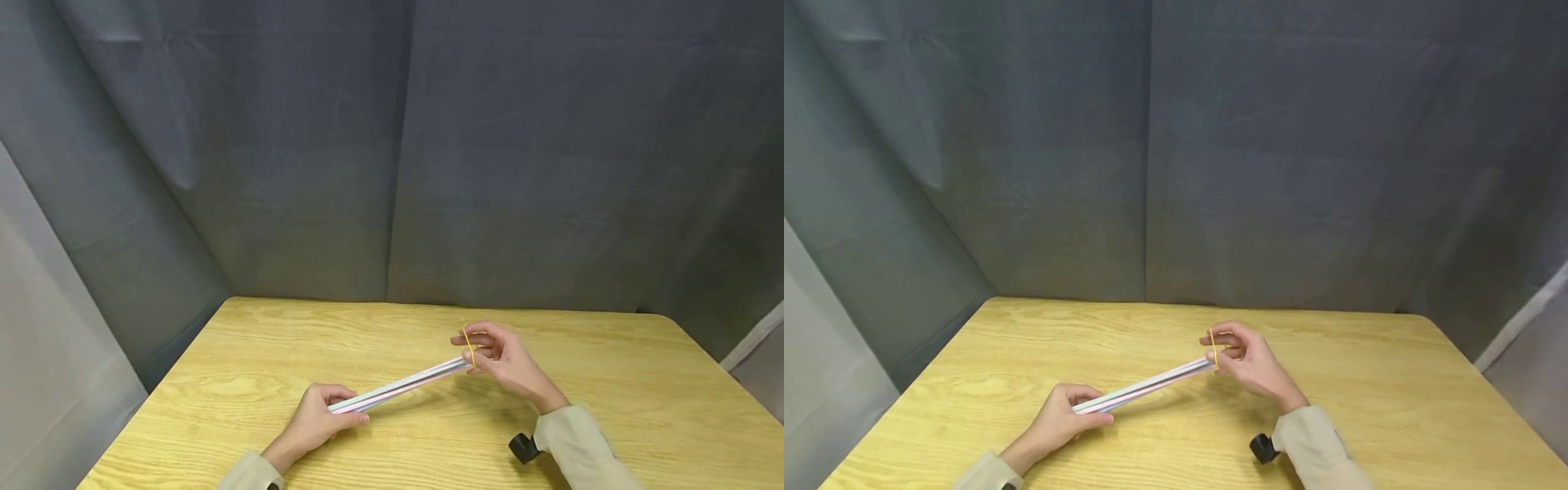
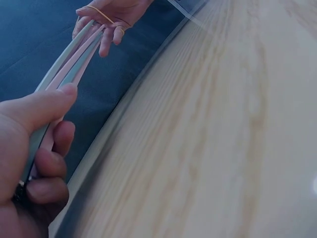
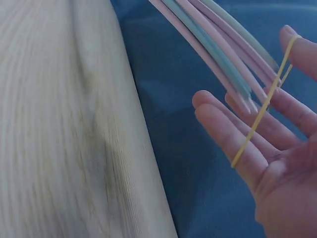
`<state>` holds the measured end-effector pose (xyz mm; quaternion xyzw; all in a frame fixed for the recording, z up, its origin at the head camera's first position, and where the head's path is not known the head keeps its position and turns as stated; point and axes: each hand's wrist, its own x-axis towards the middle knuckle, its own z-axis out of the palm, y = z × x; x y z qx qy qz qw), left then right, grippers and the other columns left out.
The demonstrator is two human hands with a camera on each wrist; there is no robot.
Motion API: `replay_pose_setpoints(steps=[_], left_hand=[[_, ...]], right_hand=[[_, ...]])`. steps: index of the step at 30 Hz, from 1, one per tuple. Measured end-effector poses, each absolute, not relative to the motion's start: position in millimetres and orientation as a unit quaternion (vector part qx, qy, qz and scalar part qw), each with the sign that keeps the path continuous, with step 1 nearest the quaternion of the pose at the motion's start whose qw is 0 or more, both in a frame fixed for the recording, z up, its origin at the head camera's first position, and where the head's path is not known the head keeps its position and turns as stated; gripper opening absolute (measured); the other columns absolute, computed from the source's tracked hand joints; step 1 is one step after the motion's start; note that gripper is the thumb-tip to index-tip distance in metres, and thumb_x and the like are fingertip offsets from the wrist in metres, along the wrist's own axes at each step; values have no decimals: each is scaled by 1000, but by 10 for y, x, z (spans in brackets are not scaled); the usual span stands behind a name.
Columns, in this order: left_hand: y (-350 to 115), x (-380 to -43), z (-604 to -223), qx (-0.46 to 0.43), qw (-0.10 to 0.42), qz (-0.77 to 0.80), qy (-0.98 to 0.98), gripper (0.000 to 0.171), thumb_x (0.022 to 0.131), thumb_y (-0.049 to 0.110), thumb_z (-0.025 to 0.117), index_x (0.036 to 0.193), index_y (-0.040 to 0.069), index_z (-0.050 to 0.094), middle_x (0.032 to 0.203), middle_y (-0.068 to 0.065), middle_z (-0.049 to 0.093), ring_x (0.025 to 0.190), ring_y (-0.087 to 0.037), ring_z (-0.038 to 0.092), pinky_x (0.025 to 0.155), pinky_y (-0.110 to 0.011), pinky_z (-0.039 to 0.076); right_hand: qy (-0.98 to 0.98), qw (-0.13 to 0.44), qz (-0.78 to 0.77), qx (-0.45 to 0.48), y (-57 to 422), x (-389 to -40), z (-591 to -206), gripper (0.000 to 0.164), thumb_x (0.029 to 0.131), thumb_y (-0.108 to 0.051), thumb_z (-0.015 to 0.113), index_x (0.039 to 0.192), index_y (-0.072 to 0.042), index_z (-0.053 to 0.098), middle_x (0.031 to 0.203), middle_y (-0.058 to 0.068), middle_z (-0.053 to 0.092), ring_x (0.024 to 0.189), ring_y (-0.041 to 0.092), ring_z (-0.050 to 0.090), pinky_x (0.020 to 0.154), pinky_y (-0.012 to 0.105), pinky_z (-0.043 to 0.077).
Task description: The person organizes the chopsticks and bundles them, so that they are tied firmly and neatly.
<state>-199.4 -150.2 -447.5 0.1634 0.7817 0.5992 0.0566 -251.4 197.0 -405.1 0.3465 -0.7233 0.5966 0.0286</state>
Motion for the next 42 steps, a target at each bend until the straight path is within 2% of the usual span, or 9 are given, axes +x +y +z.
replay_pose_setpoints(steps=[4, 9, 12, 21, 26, 30, 34, 38, 42], left_hand=[[-1505, -1994, -4481, 171, 60, 594, 784, 29, 73, 16, 84, 95, 0, 72, 65, -1, 66, 40, -1, 38, 38, -14, 32], [-1504, -1991, -4491, 178, 63, 591, 785, 30, 74, 17, 83, 96, -1, 72, 69, -4, 69, 41, -1, 39, 39, -14, 33], [-1496, -1992, -4480, 177, 62, 590, 785, 31, 74, 17, 83, 96, -1, 72, 70, -5, 69, 41, -1, 40, 39, -14, 34], [-1483, -1980, -4470, 177, 55, 596, 782, 30, 74, 16, 84, 95, -1, 72, 68, -2, 68, 42, -1, 40, 39, -14, 34], [-1483, -1979, -4482, 175, 54, 598, 781, 29, 73, 16, 84, 95, 0, 72, 69, -1, 67, 42, -1, 40, 40, -14, 34], [-1475, -1982, -4493, 174, 46, 601, 779, 30, 73, 15, 84, 96, -1, 72, 78, -5, 71, 53, -2, 50, 47, -16, 42], [-1447, -1975, -4501, 171, 34, 607, 775, 28, 73, 14, 84, 95, 0, 73, 85, -11, 71, 64, -3, 57, 57, -17, 48], [-1416, -1960, -4501, 166, 21, 613, 772, 27, 73, 14, 84, 95, 1, 73, 85, -9, 71, 64, -3, 54, 56, -17, 46], [-1409, -1945, -4496, 153, 10, 620, 769, 28, 74, 14, 84, 95, 0, 73, 82, -5, 71, 60, -2, 52, 54, -16, 45]], right_hand=[[-743, 5, 574, 345, 1891, -2487, -4050, 34, 90, 1, 64, 119, 9, 48, 118, 37, 58, 85, 13, 70, 59, 46, 56], [-736, -47, 583, 342, 1836, -2470, -4072, 36, 90, -2, 65, 120, 7, 47, 123, 34, 57, 77, 33, 71, 53, 51, 54], [-723, -44, 590, 357, 1813, -2469, -4096, 34, 90, 0, 64, 119, 9, 46, 120, 37, 57, 70, 38, 69, 47, 50, 52], [-716, -41, 602, 352, 1785, -2447, -4130, 28, 92, 1, 61, 114, 7, 46, 108, 33, 64, 57, 22, 64, 39, 35, 44], [-692, -62, 616, 372, 1803, -2447, -4137, 31, 92, 3, 58, 119, 3, 44, 101, 9, 71, 54, 17, 57, 40, 30, 41], [-672, -73, 632, 379, 1802, -2453, -4152, 33, 93, 5, 56, 122, -4, 43, 101, -2, 70, 56, 14, 56, 41, 31, 40], [-625, -115, 671, 383, 1799, -2462, -4189, 35, 96, 5, 49, 127, -11, 42, 95, -3, 66, 65, 7, 57, 51, 24, 43], [-540, -173, 726, 389, 1780, -2467, -4244, 38, 98, 6, 36, 131, -12, 41, 97, 0, 62, 74, 5, 58, 62, 16, 46], [-506, -188, 757, 369, 1718, -2455, -4306, 33, 97, 6, 30, 123, -11, 43, 94, -1, 62, 73, 2, 59, 60, 12, 46]])
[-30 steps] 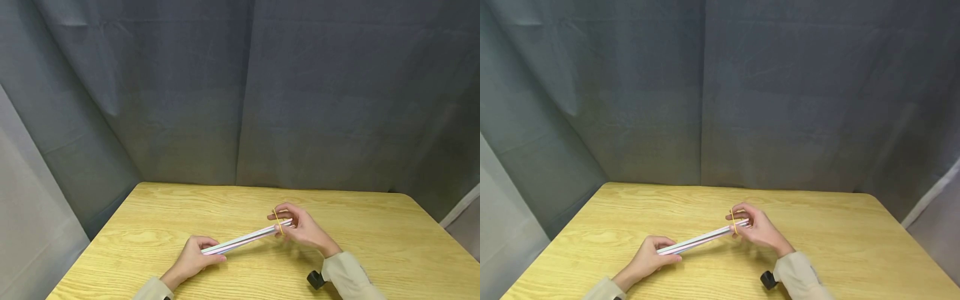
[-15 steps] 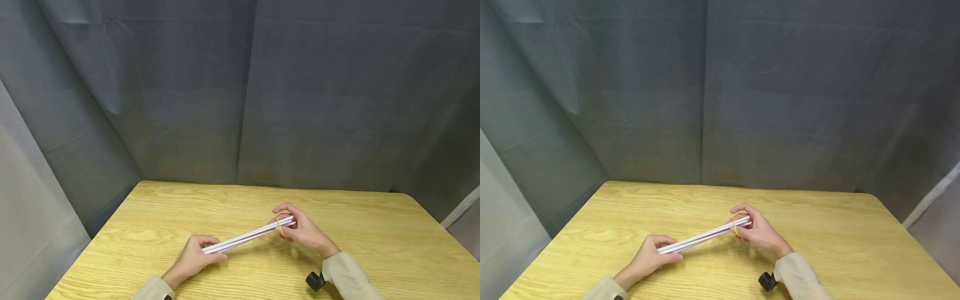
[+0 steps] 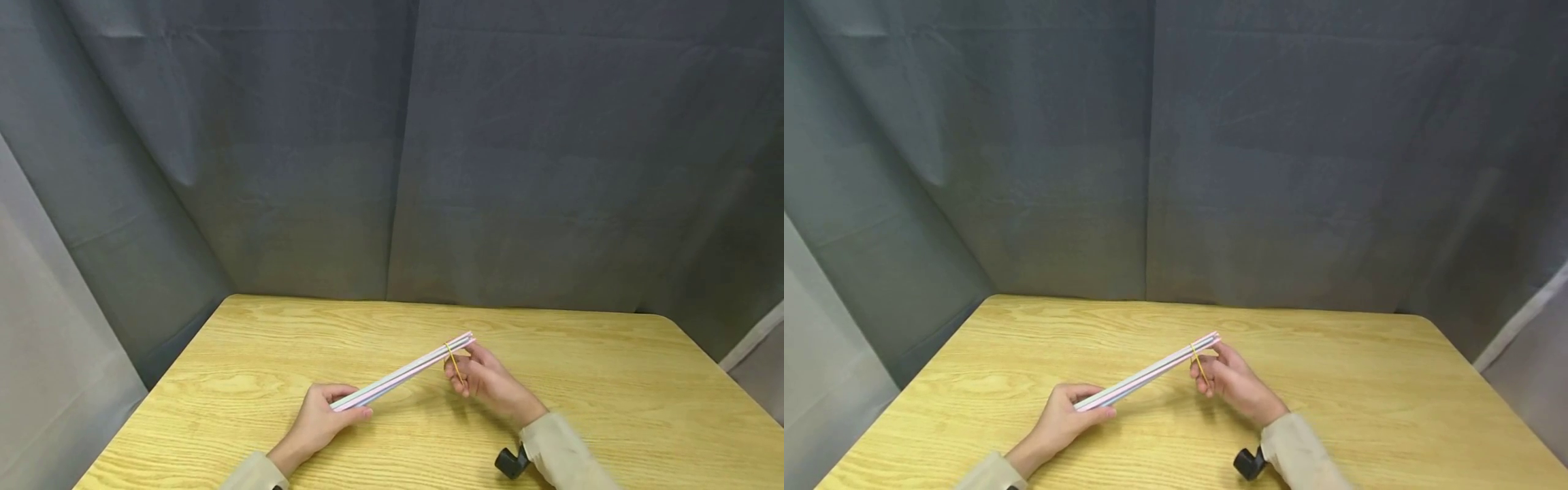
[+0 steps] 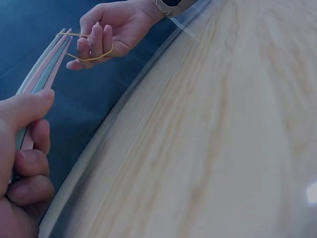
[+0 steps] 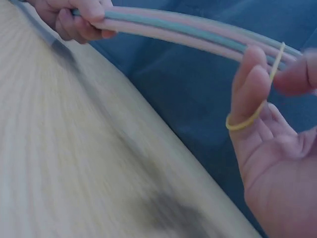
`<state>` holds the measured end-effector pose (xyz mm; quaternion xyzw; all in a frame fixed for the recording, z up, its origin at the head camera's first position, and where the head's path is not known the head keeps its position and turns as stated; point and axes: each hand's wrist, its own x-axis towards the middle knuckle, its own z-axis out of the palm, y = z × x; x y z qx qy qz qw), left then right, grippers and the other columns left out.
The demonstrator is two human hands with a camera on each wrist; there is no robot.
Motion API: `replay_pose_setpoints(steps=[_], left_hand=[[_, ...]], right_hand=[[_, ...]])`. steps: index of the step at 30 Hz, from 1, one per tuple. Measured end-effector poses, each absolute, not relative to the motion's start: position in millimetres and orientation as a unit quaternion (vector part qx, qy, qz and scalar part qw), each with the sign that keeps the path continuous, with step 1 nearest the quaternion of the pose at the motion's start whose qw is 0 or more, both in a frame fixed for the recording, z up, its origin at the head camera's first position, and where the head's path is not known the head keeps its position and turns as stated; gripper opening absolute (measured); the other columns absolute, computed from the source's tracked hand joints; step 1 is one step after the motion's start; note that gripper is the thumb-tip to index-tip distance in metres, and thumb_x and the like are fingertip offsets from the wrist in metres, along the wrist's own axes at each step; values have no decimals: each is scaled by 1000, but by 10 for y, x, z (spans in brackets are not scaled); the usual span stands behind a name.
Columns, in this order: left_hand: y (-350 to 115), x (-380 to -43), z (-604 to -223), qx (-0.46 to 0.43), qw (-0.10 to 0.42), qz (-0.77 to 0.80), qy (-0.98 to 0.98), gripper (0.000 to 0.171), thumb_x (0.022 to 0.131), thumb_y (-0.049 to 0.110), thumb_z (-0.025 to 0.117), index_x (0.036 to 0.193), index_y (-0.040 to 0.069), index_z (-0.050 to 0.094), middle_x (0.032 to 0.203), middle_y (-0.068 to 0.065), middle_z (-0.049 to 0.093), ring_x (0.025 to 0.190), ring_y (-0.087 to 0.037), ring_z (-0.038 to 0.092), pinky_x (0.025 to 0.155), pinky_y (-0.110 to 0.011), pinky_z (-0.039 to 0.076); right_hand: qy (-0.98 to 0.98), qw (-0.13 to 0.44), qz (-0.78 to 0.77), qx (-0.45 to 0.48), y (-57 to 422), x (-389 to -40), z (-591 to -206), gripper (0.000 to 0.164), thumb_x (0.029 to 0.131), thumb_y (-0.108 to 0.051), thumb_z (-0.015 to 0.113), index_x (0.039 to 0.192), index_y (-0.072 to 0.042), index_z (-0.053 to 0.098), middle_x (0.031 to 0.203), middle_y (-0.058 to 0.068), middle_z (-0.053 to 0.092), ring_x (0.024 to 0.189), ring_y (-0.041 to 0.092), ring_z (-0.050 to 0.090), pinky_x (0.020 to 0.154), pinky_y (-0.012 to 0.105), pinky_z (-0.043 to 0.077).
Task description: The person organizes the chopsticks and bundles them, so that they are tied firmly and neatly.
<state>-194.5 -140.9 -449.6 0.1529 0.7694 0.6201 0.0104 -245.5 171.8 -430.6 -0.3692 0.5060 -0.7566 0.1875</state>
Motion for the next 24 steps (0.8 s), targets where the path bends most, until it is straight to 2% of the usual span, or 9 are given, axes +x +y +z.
replay_pose_setpoints(steps=[7, 9, 11, 16, 22, 24], left_hand=[[-1399, -1920, -4471, 128, 6, 629, 767, 30, 74, 13, 83, 97, -4, 72, 87, -14, 72, 62, -4, 53, 55, -17, 45], [-1389, -1915, -4468, 118, 6, 632, 766, 31, 75, 13, 83, 98, -4, 72, 89, -15, 71, 63, -5, 55, 56, -17, 46], [-1381, -1914, -4467, 108, 6, 634, 766, 31, 74, 13, 83, 97, -4, 72, 89, -16, 71, 64, -5, 56, 57, -17, 47], [-1369, -1915, -4469, 102, 5, 630, 770, 31, 73, 14, 84, 96, -4, 72, 88, -14, 71, 65, -7, 57, 58, -18, 48], [-1343, -1899, -4467, 99, 12, 630, 770, 32, 74, 14, 83, 97, -6, 71, 87, -14, 71, 64, -7, 57, 59, -18, 49], [-1324, -1890, -4468, 96, 16, 630, 771, 34, 75, 15, 82, 98, -7, 70, 87, -14, 71, 64, -7, 58, 59, -18, 49]], right_hand=[[569, 154, -762, -268, 1564, -2353, -4329, 9, 99, 1, 35, 104, -3, 41, 85, -1, 58, 70, 5, 58, 63, 17, 48], [590, 139, -756, -247, 1512, -2316, -4328, 9, 99, 1, 35, 99, -2, 44, 86, 1, 57, 71, 7, 58, 65, 19, 49], [611, 122, -744, -241, 1455, -2280, -4327, 11, 99, 2, 36, 95, 5, 45, 87, 2, 56, 73, 8, 59, 67, 20, 51], [665, 72, -695, -265, 1335, -2206, -4331, 14, 97, 6, 38, 95, 17, 45, 86, 7, 57, 75, 8, 61, 68, 21, 52], [726, -17, -602, -333, 1273, -2152, -4340, 17, 96, 12, 41, 93, 13, 58, 83, 26, 59, 73, 9, 63, 63, 29, 56], [738, -34, -577, -348, 1259, -2139, -4344, 19, 96, 13, 43, 97, 12, 62, 84, 28, 61, 73, 12, 64, 63, 32, 56]])
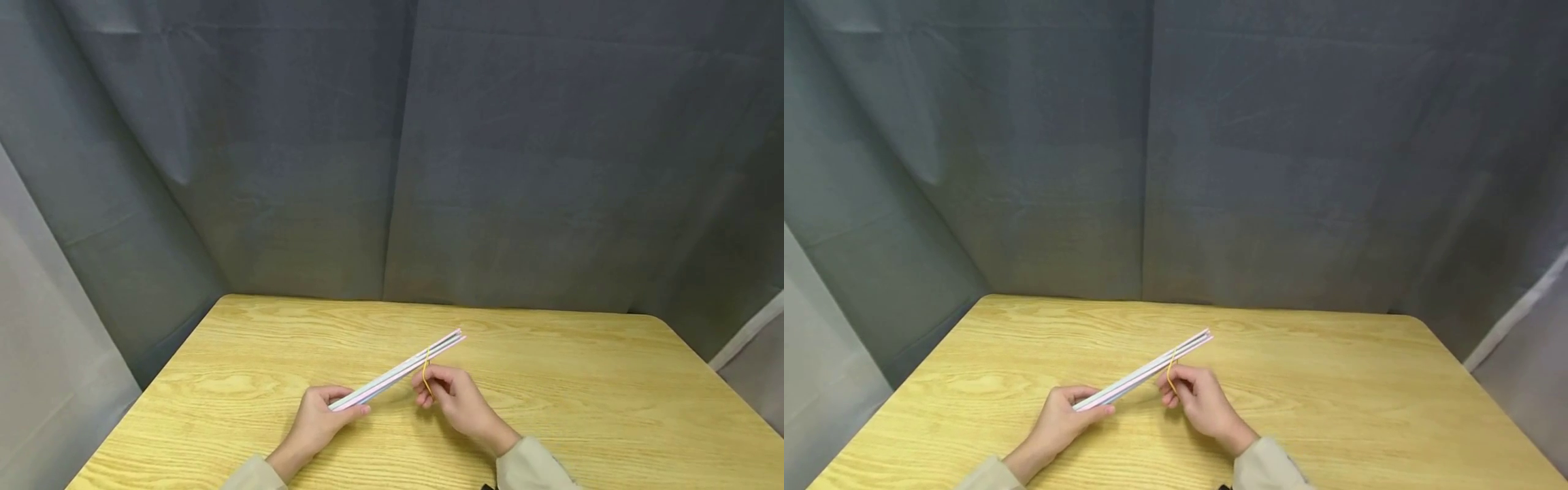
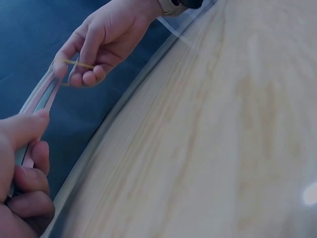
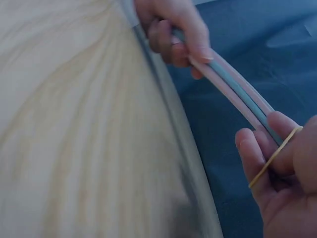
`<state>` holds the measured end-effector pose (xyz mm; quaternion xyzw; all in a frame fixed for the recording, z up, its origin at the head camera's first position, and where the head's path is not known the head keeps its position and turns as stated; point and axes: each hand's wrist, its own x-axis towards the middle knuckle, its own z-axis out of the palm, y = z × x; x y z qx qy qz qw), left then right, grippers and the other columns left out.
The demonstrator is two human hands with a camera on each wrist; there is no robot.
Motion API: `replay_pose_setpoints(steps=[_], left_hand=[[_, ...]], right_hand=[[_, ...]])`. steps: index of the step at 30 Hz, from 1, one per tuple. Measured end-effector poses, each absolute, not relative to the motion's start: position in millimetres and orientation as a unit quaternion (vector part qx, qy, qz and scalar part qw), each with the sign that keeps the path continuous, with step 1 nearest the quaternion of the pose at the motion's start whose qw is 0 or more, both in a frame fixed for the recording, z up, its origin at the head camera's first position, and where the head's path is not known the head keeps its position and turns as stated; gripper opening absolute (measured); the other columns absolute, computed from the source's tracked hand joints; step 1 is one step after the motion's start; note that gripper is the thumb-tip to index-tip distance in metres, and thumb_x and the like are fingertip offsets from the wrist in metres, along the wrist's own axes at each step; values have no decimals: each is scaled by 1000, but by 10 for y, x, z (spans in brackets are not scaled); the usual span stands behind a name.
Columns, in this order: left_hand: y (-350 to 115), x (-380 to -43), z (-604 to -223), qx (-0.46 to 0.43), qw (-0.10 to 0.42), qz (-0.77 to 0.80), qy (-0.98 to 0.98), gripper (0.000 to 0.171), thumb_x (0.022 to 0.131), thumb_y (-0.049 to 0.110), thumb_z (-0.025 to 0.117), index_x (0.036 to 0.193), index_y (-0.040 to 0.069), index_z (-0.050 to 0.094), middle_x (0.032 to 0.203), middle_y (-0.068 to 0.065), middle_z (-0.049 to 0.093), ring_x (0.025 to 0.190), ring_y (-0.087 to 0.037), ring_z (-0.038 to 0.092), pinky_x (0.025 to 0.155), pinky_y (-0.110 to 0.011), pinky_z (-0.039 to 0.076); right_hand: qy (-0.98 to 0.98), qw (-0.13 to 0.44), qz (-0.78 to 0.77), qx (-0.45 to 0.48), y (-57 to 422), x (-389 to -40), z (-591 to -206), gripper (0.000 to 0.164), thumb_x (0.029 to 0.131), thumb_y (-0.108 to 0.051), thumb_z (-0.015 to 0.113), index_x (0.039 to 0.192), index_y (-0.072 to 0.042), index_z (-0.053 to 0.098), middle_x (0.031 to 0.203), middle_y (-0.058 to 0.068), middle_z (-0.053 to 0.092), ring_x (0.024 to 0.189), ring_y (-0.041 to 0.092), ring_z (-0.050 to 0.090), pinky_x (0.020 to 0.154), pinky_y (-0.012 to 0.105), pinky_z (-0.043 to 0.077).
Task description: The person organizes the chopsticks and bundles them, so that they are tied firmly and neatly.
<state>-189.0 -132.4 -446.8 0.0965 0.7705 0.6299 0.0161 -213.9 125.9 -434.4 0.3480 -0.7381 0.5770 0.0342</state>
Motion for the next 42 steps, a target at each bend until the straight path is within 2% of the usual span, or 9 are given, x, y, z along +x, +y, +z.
replay_pose_setpoints(steps=[5, 10, 14, 19, 25, 29, 35, 40, 42], left_hand=[[-1293, -1883, -4482, 73, 24, 630, 773, 34, 77, 18, 81, 97, -7, 70, 77, -6, 68, 58, -5, 52, 51, -16, 44], [-1277, -1878, -4478, 63, 34, 639, 766, 31, 79, 17, 80, 96, -7, 70, 65, 0, 60, 50, -4, 42, 45, -14, 35], [-1225, -1826, -4435, 70, 33, 631, 772, 33, 80, 19, 79, 97, -8, 69, 67, -2, 60, 51, -4, 45, 47, -14, 40], [-1163, -1769, -4404, 63, 15, 623, 780, 33, 81, 21, 77, 97, -7, 68, 63, -3, 56, 47, -3, 41, 44, -13, 38], [-1144, -1740, -4424, 53, -9, 617, 785, 31, 81, 19, 78, 95, -6, 68, 62, -4, 57, 46, -2, 41, 44, -13, 38], [-1131, -1730, -4452, 57, -22, 603, 796, 30, 81, 19, 77, 93, -7, 68, 61, 0, 55, 45, -1, 38, 42, -12, 35], [-1131, -1737, -4468, 75, -42, 581, 809, 29, 80, 19, 78, 93, -5, 68, 66, -2, 61, 46, -1, 40, 43, -14, 38], [-1158, -1755, -4469, 86, -44, 587, 804, 32, 79, 20, 79, 96, -5, 68, 73, -7, 66, 46, -1, 40, 43, -14, 38], [-1170, -1764, -4470, 89, -42, 595, 798, 31, 78, 19, 80, 96, -4, 69, 72, -6, 65, 45, -1, 40, 42, -14, 38]], right_hand=[[-749, 90, 538, 376, 1210, -2113, -4348, 32, 93, 15, 47, 121, 9, 60, 88, 23, 67, 77, 21, 67, 66, 34, 57], [-738, 143, 521, 405, 1176, -2080, -4328, 67, 85, 27, 45, 146, 3, 32, 96, 25, 65, 71, 25, 70, 65, 30, 58], [-722, 145, 552, 391, 1169, -2054, -4337, 79, 84, 25, 51, 151, 2, 16, 97, 27, 61, 74, 24, 69, 65, 30, 58], [-666, 143, 641, 353, 1123, -2028, -4369, 85, 84, 19, 58, 152, 1, 10, 93, 30, 61, 80, 12, 68, 67, 25, 57], [-586, 72, 763, 261, 1003, -1967, -4432, 96, 83, 14, 65, 152, 1, -1, 99, 12, 68, 84, 9, 69, 79, 26, 55], [-548, 26, 820, 163, 958, -1919, -4412, 92, 87, 6, 64, 153, -1, -1, 97, 0, 70, 81, 9, 69, 81, 25, 55], [-467, -61, 878, 83, 1028, -1907, -4276, 75, 101, -16, 50, 153, -2, -2, 100, -2, 68, 81, 2, 65, 81, 14, 51], [-413, -96, 899, 111, 1141, -1955, -4207, 71, 103, -26, 39, 150, 5, -3, 106, 1, 59, 83, 2, 61, 76, 8, 48], [-386, -97, 905, 149, 1189, -1984, -4214, 65, 102, -32, 36, 148, 7, 12, 107, 2, 60, 85, 3, 60, 75, 8, 48]])
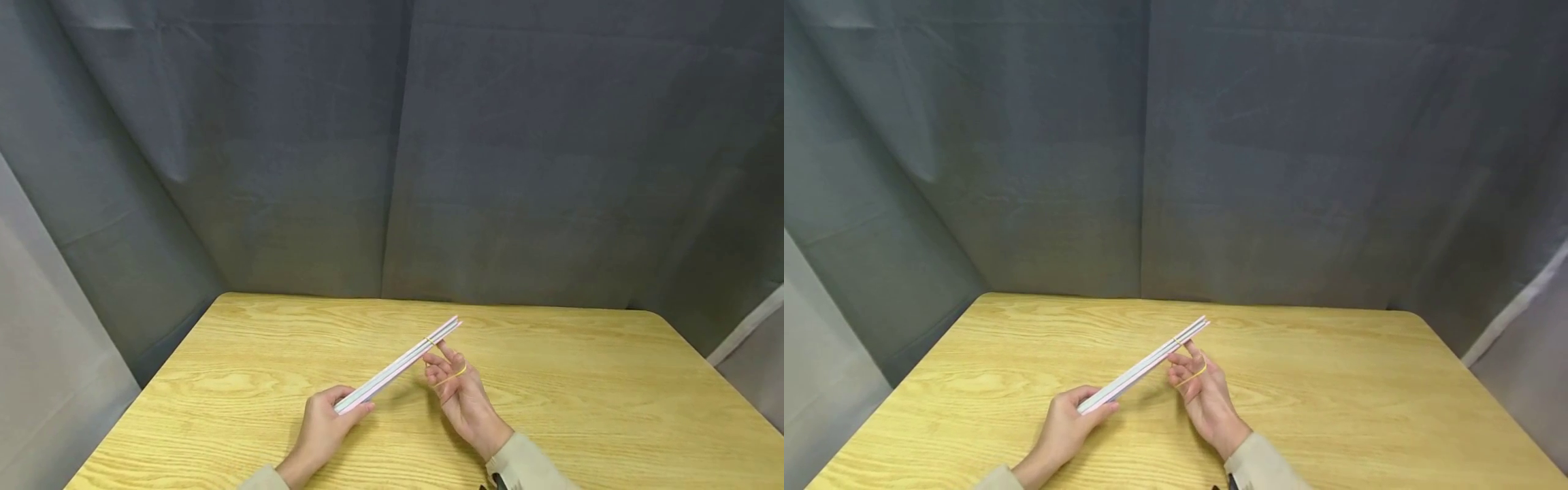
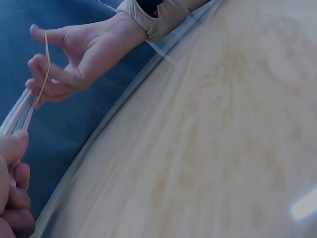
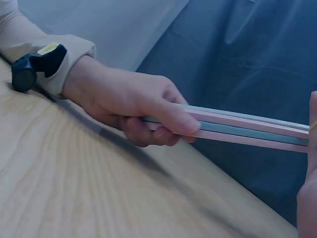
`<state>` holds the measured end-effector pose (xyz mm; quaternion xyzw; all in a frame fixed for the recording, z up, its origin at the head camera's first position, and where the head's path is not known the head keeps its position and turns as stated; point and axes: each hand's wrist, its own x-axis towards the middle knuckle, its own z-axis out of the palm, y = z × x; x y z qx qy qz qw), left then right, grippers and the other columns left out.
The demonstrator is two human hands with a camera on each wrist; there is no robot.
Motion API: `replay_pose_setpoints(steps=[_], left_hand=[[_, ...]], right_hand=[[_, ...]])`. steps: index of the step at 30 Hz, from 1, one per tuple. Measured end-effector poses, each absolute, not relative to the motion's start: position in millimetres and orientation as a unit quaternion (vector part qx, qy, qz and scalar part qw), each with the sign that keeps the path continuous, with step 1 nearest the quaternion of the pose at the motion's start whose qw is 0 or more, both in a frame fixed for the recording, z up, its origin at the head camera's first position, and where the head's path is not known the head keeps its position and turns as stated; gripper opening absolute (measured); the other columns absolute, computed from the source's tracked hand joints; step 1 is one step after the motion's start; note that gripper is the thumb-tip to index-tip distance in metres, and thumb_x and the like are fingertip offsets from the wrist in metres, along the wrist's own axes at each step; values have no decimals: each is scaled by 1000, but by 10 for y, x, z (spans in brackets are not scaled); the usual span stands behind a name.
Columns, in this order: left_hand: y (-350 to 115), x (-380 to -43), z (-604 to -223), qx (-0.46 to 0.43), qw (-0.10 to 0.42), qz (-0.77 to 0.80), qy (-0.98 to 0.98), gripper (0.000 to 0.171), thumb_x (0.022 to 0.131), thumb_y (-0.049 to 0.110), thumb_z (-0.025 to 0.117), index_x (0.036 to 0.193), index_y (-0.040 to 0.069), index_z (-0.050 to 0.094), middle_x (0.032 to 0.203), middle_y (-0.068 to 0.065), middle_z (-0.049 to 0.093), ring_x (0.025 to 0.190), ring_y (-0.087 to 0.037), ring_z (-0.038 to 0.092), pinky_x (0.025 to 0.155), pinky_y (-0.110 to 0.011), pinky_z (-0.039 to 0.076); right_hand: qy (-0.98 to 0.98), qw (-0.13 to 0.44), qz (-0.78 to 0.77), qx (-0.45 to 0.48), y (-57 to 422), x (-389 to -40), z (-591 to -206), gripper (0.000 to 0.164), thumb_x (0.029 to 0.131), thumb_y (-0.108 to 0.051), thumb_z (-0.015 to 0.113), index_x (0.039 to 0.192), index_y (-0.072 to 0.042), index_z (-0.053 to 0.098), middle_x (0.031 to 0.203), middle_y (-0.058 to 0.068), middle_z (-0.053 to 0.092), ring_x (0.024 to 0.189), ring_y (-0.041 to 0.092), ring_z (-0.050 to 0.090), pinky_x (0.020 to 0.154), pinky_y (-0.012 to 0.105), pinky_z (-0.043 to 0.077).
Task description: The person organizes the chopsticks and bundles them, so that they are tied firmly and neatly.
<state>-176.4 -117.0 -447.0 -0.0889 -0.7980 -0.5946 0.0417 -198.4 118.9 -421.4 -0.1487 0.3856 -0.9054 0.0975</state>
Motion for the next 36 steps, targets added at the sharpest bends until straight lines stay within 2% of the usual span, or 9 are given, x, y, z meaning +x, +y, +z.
replay_pose_setpoints(steps=[3, 6, 9, 19, 24, 28, 33, 36], left_hand=[[-1191, -1787, -4473, -94, 42, -610, -785, 27, 76, 16, 81, 94, -2, 70, 69, -5, 64, 47, -3, 44, 44, -15, 39], [-1212, -1816, -4473, -103, 47, -620, -776, 25, 74, 14, 83, 92, 1, 72, 68, -5, 64, 51, -4, 48, 47, -17, 41], [-1235, -1844, -4476, -114, 49, -619, -776, 27, 73, 14, 84, 94, 2, 73, 71, -6, 66, 54, -4, 50, 49, -17, 42], [-1326, -1890, -4499, -158, 55, -605, -778, 31, 75, 13, 82, 101, 0, 73, 85, -13, 72, 57, -3, 52, 50, -19, 45], [-1362, -1904, -4484, -205, 87, -575, -787, 30, 76, 18, 82, 99, 1, 73, 83, -12, 73, 57, -1, 53, 49, -21, 48], [-1388, -1933, -4491, -249, 130, -545, -790, 26, 75, 18, 82, 95, 3, 75, 81, -8, 74, 59, 0, 56, 51, -23, 51], [-1397, -1947, -4485, -277, 158, -529, -786, 23, 73, 13, 82, 94, 5, 75, 84, -6, 75, 65, -1, 61, 56, -25, 54], [-1398, -1952, -4493, -288, 174, -518, -786, 23, 73, 11, 82, 94, 5, 75, 85, -7, 75, 70, -3, 64, 59, -25, 55]], right_hand=[[317, 114, -915, -222, 1260, -2046, -4234, 57, 101, -40, 32, 137, 4, 38, 108, 6, 65, 89, 6, 63, 77, 11, 50], [238, 152, -917, -281, 1325, -2113, -4238, 62, 100, -45, 24, 128, 1, 55, 107, 7, 69, 90, 10, 66, 78, 13, 52], [198, 186, -914, -302, 1379, -2156, -4216, 72, 99, -51, 19, 128, 4, 56, 105, 8, 69, 88, 11, 66, 78, 14, 52], [201, 208, -924, -250, 1449, -2145, -4103, 88, 94, -63, 15, 117, 9, 61, 104, 12, 69, 83, 12, 59, 73, 17, 49], [217, 239, -916, -239, 1530, -2161, -4087, 95, 91, -69, 13, 113, 8, 65, 96, 9, 70, 77, 12, 55, 71, 17, 46], [228, 260, -910, -231, 1580, -2182, -4089, 94, 91, -69, 14, 111, 7, 65, 96, 8, 71, 78, 12, 59, 72, 18, 47], [237, 263, -910, -215, 1600, -2193, -4070, 90, 94, -66, 14, 105, 5, 68, 101, 10, 73, 78, 11, 63, 71, 18, 49], [257, 258, -908, -206, 1605, -2196, -4058, 88, 94, -66, 17, 101, 3, 71, 95, 9, 73, 75, 11, 62, 69, 18, 49]])
